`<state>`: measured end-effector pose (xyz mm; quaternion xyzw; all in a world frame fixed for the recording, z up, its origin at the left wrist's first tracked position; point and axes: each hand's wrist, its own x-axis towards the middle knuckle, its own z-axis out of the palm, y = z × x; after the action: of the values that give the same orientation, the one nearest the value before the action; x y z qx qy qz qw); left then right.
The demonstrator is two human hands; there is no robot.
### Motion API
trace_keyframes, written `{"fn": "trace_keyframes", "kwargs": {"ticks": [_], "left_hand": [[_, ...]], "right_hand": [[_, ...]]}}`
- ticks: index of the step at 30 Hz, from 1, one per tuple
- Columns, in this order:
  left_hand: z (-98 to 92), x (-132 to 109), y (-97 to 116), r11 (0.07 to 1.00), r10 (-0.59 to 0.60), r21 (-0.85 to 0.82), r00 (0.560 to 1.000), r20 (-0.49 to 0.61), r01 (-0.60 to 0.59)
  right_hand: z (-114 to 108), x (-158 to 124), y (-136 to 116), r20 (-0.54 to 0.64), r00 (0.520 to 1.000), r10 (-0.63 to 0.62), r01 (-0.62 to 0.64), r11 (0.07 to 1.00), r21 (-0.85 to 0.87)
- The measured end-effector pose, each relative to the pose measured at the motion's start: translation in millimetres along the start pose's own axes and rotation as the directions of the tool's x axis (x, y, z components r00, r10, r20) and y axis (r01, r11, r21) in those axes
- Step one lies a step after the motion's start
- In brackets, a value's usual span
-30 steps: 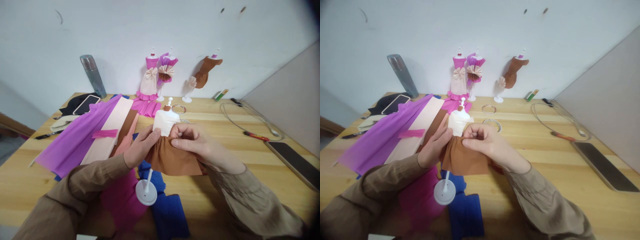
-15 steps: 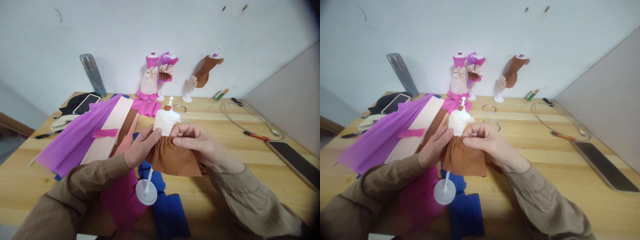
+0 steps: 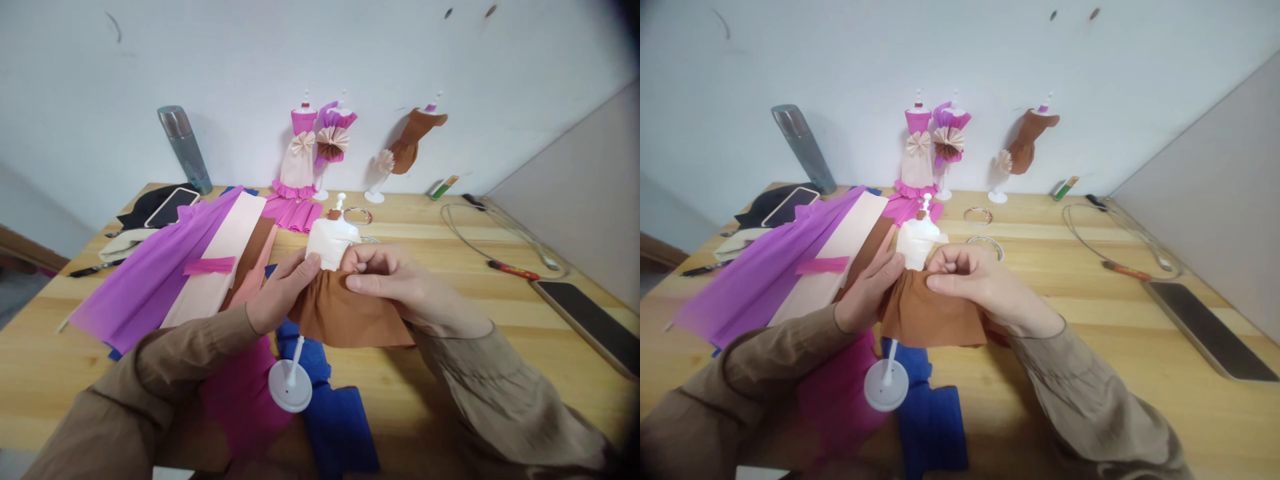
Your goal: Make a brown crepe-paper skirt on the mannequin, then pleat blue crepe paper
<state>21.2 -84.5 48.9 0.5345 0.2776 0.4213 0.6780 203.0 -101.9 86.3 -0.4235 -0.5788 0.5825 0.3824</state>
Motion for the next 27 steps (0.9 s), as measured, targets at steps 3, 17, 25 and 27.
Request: {"fn": "trace_keyframes", "kwargs": {"ticks": [3,17,25,27], "left_hand": [[0.7,0,2,0.998,0.036,0.06,0.999,-0.002,-0.036],[3.9,-3,12,0.974,0.094,0.209,0.996,0.004,-0.092],[3.2,-4,11,0.97,0.095,0.227,0.995,-0.007,-0.091],[2.7,-4,10,0.972,0.089,0.22,0.996,-0.004,-0.086]], "right_hand": [[3,-2,0,-0.001,1.0,0.013,-0.013,0.997,0.074],[12,0,0,-0.086,0.995,0.049,-0.042,0.996,0.074],[11,2,6,-0.074,0.997,0.011,-0.009,1.0,0.024],[10,3,6,-0.073,0.997,0.014,-0.011,0.999,0.034]]}}
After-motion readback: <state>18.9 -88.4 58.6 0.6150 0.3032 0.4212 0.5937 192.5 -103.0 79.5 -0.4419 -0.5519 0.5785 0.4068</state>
